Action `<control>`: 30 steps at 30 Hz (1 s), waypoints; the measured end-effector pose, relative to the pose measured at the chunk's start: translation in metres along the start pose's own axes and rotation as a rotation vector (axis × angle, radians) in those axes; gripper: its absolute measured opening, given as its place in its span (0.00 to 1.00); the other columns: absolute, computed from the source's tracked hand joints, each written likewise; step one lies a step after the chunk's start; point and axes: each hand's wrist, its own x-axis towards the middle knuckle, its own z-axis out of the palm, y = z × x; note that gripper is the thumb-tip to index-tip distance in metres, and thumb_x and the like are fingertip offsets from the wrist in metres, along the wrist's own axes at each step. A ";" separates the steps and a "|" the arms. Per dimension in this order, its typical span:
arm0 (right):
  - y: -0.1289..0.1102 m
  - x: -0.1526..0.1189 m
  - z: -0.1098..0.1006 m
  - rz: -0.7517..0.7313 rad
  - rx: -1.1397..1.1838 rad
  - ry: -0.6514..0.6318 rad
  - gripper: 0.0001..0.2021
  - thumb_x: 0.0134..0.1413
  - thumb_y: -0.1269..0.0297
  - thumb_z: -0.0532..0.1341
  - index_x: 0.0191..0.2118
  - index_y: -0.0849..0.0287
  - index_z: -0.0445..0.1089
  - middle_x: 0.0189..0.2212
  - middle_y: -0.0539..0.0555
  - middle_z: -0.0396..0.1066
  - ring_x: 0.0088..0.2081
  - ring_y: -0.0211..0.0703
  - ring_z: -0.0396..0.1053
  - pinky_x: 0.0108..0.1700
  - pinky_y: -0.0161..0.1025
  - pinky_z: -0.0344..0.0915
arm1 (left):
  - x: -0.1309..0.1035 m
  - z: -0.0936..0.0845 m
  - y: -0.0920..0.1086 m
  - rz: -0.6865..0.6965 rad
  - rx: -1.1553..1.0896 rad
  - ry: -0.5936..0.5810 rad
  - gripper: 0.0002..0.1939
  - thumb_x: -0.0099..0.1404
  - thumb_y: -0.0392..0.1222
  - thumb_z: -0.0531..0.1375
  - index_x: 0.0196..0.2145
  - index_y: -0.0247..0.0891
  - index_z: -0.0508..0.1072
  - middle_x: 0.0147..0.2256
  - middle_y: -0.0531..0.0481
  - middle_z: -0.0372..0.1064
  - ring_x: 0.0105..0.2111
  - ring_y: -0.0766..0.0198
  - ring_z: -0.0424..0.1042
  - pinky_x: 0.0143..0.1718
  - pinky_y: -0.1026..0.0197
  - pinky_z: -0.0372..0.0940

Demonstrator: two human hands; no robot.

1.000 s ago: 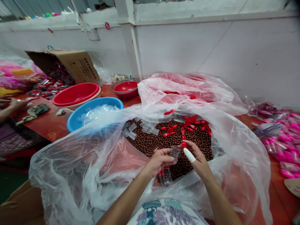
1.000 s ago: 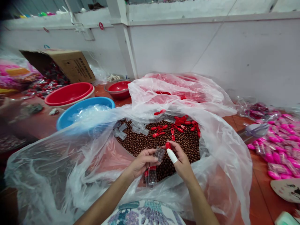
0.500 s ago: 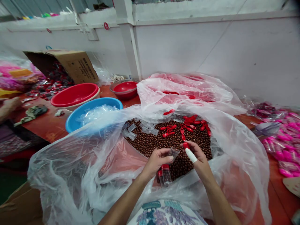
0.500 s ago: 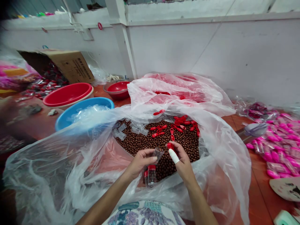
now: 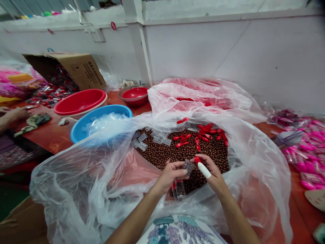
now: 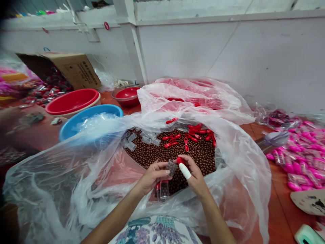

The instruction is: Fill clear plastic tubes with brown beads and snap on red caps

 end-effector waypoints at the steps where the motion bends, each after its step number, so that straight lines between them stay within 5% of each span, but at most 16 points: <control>1: 0.001 -0.001 0.000 -0.004 -0.009 0.030 0.14 0.56 0.58 0.56 0.48 0.50 0.63 0.42 0.52 0.70 0.44 0.45 0.67 0.49 0.44 0.61 | 0.000 0.000 0.000 -0.003 0.001 0.003 0.20 0.46 0.37 0.67 0.40 0.34 0.76 0.35 0.46 0.72 0.31 0.66 0.69 0.38 0.60 0.66; 7: 0.001 -0.001 -0.002 -0.028 -0.061 0.210 0.12 0.58 0.57 0.53 0.47 0.50 0.63 0.37 0.51 0.68 0.38 0.41 0.66 0.46 0.40 0.61 | 0.000 -0.002 -0.004 -0.002 -0.004 0.023 0.20 0.47 0.37 0.67 0.41 0.34 0.75 0.37 0.45 0.72 0.32 0.66 0.69 0.39 0.60 0.66; 15: 0.003 0.000 0.000 -0.060 -0.160 0.009 0.14 0.59 0.58 0.52 0.50 0.52 0.60 0.42 0.54 0.69 0.44 0.45 0.66 0.49 0.44 0.60 | -0.001 -0.002 -0.003 -0.009 0.012 0.013 0.21 0.47 0.37 0.67 0.41 0.33 0.75 0.36 0.46 0.72 0.31 0.66 0.69 0.38 0.60 0.66; 22: 0.007 0.003 -0.006 -0.088 -0.331 0.131 0.14 0.58 0.59 0.52 0.49 0.52 0.62 0.45 0.54 0.66 0.47 0.45 0.64 0.52 0.45 0.58 | -0.002 -0.006 -0.006 -0.005 0.069 0.045 0.21 0.49 0.39 0.66 0.43 0.35 0.74 0.37 0.45 0.72 0.30 0.65 0.71 0.36 0.61 0.65; 30: 0.004 0.003 0.001 -0.035 -0.316 0.046 0.15 0.55 0.61 0.56 0.49 0.53 0.65 0.44 0.54 0.69 0.46 0.46 0.67 0.50 0.45 0.62 | -0.001 -0.007 -0.007 0.073 0.116 0.036 0.22 0.48 0.40 0.67 0.44 0.35 0.74 0.39 0.45 0.72 0.33 0.65 0.70 0.39 0.61 0.65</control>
